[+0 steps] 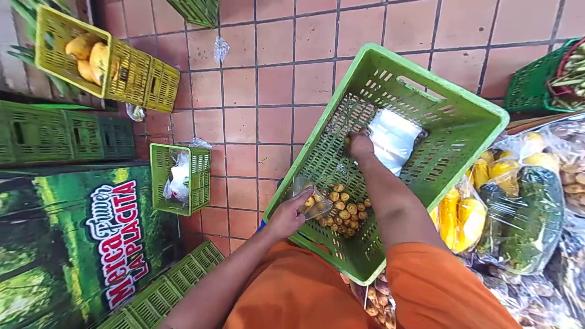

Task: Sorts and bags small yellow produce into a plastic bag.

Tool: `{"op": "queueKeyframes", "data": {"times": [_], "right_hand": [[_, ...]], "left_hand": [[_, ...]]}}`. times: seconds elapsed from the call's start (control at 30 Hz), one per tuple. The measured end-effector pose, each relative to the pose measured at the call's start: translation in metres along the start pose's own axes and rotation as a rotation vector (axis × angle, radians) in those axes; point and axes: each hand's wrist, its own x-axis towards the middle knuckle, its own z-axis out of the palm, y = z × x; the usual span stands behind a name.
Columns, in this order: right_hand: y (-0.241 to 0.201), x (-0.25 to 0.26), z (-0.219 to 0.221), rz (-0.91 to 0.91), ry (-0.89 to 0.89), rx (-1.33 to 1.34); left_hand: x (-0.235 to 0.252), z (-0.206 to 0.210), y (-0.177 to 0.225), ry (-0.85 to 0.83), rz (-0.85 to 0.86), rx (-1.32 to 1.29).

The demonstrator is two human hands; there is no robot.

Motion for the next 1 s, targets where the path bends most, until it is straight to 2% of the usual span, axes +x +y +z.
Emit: {"op": "queueKeyframes", "data": {"times": [0.03,0.1,0.17,0.2,0.3,0.4,0.57,0.83,1.0], "right_hand": [[0.001,-0.001,-0.002,-0.013,0.003,0.152],[0.0,-0.021,-0.006,0.001,-0.047,0.742],[-0.008,-0.064,-0.017,0.023,-0.238,1.452],[-0.011,-0.088,-0.02,0.005,-0.341,1.723],[-0.013,-0.149,-0.019,-0.13,-0.595,2.136],[-0.014,-0.189,-0.013,-0.259,-0.734,2.28],[-0.017,-0.228,-0.01,-0.354,-0.904,2.294],[-0.018,-0.258,-0.006,-0.401,-0.93,2.522],[-0.018,-0.269,-0.004,-0.483,-0.912,2.541]], "left_hand": [[0.0,-0.001,0.0,0.002,-0.006,-0.014],[-0.001,-0.001,0.0,0.024,-0.006,-0.035],[0.002,-0.003,0.001,0.027,-0.002,-0.031],[0.002,-0.002,0.001,0.033,-0.005,-0.04],[0.006,0.0,0.002,0.031,0.011,-0.06],[0.011,0.002,0.006,0.031,0.004,-0.088],[0.016,0.007,0.015,0.038,-0.019,-0.114],[0.015,0.016,0.024,0.027,-0.015,-0.037],[0.01,0.021,0.028,0.018,0.014,-0.019]]}}
